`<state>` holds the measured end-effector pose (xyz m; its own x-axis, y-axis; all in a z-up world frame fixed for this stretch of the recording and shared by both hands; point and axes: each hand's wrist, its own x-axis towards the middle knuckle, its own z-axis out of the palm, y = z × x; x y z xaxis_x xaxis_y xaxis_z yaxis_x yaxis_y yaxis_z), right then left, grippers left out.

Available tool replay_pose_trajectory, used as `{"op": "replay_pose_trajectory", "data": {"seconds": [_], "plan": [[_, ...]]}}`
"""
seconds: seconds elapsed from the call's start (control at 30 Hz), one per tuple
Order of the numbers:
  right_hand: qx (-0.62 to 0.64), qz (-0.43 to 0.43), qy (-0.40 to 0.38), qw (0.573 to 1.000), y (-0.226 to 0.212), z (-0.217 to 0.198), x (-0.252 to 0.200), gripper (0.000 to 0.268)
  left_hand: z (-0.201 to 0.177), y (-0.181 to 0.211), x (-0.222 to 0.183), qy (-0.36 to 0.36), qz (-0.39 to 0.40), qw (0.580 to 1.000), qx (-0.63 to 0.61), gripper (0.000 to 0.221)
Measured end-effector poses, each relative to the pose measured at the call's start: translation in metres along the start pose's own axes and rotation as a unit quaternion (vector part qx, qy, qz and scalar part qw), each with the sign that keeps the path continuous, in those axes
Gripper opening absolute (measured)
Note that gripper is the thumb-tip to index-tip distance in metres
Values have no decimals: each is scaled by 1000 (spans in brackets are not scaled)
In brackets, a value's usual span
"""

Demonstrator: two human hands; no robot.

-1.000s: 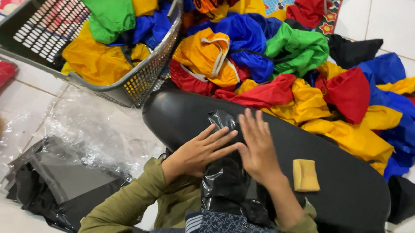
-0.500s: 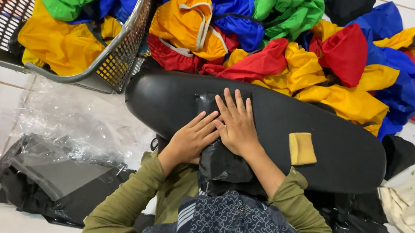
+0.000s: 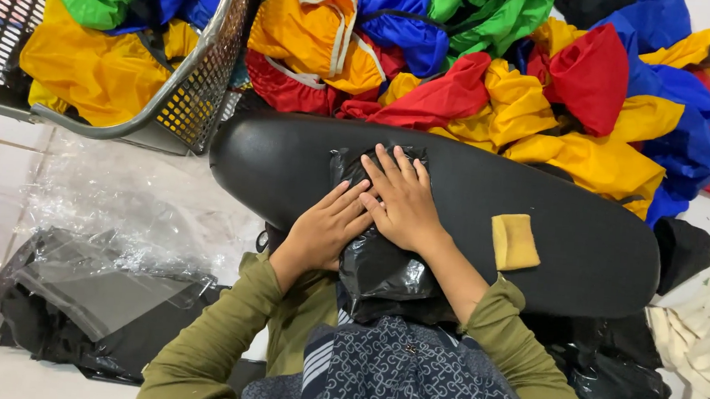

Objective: Folding colorful fabric items, placing them into clear plastic bags, and trimming loose threads with scissors.

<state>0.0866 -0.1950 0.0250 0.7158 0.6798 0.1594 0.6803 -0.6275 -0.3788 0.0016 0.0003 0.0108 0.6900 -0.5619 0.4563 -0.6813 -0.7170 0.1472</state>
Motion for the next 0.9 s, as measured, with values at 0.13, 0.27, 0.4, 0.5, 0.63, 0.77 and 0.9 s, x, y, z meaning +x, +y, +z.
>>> {"op": "replay_pose_trajectory", "data": {"seconds": [0.13,0.27,0.4,0.5,0.63,0.77,0.9], "plan": [[111,-44,-35,992,7,-29,-10,54,-31,14,12,67,9,998,17,56],[181,-58,45,981,5,-79,-70,54,-25,26,-12,159,58,985,21,46],[-30,-78,1,996,-1,-85,-133,59,-38,48,-16,190,68,979,-2,35],[-52,-104,-35,993,-3,-84,-144,74,-39,53,-12,198,23,978,-56,32],[-69,-123,-45,989,-2,-79,-139,102,-29,64,-15,229,-89,957,-153,36],[-43,-133,-124,982,-2,-89,-133,122,-38,71,-11,237,-150,936,-214,27],[13,-133,-43,990,6,-69,-138,98,-38,72,-9,213,-184,930,-236,26]]}}
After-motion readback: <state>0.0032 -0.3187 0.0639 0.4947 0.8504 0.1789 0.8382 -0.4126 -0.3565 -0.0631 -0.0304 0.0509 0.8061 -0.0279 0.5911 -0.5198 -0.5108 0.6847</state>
